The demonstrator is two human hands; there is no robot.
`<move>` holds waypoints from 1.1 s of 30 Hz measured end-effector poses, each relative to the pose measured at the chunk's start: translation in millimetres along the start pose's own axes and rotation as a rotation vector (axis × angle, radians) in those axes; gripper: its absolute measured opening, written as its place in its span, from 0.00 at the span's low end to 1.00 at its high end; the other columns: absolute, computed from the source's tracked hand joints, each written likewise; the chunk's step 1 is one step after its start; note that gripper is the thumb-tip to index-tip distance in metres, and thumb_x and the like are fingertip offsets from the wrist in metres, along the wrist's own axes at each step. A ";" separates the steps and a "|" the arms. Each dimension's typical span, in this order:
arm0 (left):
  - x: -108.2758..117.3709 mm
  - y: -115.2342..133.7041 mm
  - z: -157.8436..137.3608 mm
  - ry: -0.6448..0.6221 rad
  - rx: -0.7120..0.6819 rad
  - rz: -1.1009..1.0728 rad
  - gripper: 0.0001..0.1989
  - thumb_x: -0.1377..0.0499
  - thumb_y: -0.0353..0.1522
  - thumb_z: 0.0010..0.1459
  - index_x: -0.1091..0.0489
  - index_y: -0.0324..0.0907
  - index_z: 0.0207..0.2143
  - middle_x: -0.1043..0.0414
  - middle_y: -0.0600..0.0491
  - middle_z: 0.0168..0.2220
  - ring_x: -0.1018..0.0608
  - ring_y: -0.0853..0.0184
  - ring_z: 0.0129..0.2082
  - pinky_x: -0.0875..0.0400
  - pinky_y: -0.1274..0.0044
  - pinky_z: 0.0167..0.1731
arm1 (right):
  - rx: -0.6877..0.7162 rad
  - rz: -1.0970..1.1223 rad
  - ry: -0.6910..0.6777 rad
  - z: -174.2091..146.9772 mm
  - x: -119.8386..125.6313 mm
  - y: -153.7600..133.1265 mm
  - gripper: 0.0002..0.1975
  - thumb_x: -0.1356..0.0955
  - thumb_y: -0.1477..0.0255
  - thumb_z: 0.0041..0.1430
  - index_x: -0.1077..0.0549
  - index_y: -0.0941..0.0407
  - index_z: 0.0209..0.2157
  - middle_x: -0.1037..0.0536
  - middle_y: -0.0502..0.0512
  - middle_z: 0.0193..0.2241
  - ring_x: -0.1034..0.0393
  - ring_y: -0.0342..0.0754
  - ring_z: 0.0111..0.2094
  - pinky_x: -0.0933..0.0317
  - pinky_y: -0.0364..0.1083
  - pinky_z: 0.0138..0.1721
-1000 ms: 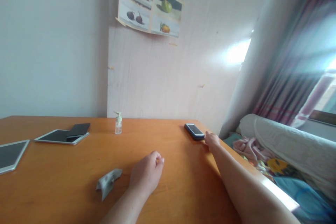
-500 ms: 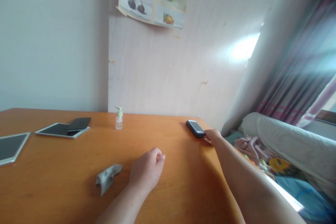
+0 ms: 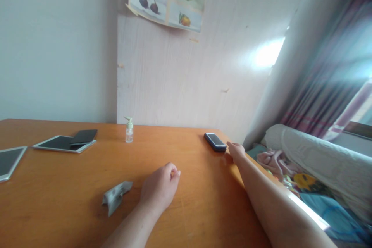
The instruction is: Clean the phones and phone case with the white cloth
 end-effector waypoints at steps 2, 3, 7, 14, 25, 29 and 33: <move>0.2 0.0 -0.2 -0.005 0.002 -0.001 0.12 0.49 0.42 0.63 0.31 0.47 0.36 0.24 0.55 0.32 0.25 0.67 0.30 0.49 0.77 0.25 | 0.136 -0.122 -0.003 -8.6 -2.5 -17.3 0.19 0.31 0.57 0.56 0.24 0.58 0.40 0.23 0.58 0.40 0.29 0.53 0.43 0.35 0.47 0.40; 0.0 -0.3 -0.3 -0.009 0.006 -0.001 0.12 0.49 0.43 0.63 0.31 0.47 0.36 0.24 0.55 0.32 0.25 0.67 0.30 0.49 0.77 0.25 | 0.194 -0.160 -0.007 -13.3 -5.0 -25.6 0.19 0.30 0.56 0.54 0.23 0.56 0.40 0.23 0.58 0.42 0.31 0.54 0.46 0.37 0.47 0.42; -0.3 -1.1 -0.3 -0.012 0.016 -0.002 0.12 0.49 0.43 0.63 0.30 0.47 0.37 0.24 0.55 0.33 0.25 0.67 0.30 0.49 0.77 0.25 | 0.390 -0.311 -0.051 -30.9 -20.8 -52.2 0.16 0.32 0.56 0.54 0.22 0.48 0.40 0.28 0.54 0.52 0.41 0.57 0.56 0.46 0.51 0.52; -0.4 -1.4 -0.4 0.001 0.019 -0.014 0.12 0.49 0.42 0.62 0.30 0.47 0.36 0.24 0.55 0.33 0.25 0.68 0.30 0.48 0.77 0.26 | 0.462 -0.464 -0.078 -39.9 -30.7 -62.0 0.16 0.40 0.60 0.62 0.21 0.48 0.36 0.28 0.55 0.51 0.43 0.59 0.55 0.51 0.58 0.54; 1.4 -2.0 1.4 0.019 0.011 -0.023 0.12 0.49 0.43 0.62 0.31 0.47 0.35 0.24 0.55 0.31 0.26 0.68 0.27 0.51 0.77 0.25 | 0.390 -0.321 -0.017 -57.5 -21.0 -64.6 0.19 0.40 0.59 0.62 0.26 0.50 0.48 0.30 0.60 0.54 0.43 0.59 0.56 0.48 0.55 0.53; 1.4 -2.3 2.9 0.007 0.001 -0.035 0.12 0.49 0.42 0.62 0.30 0.47 0.36 0.23 0.55 0.32 0.26 0.68 0.27 0.49 0.77 0.25 | 0.375 -0.161 -0.057 -74.1 -28.0 -76.0 0.15 0.38 0.60 0.59 0.24 0.53 0.35 0.24 0.57 0.40 0.34 0.54 0.45 0.42 0.47 0.44; 0.7 -2.3 6.1 0.004 -0.010 -0.070 0.12 0.49 0.41 0.63 0.30 0.45 0.35 0.24 0.54 0.32 0.26 0.69 0.28 0.48 0.78 0.25 | 0.322 0.066 -0.139 -105.8 -49.3 -83.7 0.16 0.38 0.59 0.57 0.29 0.55 0.26 0.26 0.52 0.25 0.32 0.47 0.30 0.41 0.43 0.29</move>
Point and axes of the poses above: each hand's wrist, its own z-axis towards the middle knuckle, its own x-axis out of the back of the hand, y = z × x, the point moved 10 cm from there along z, towards the middle knuckle
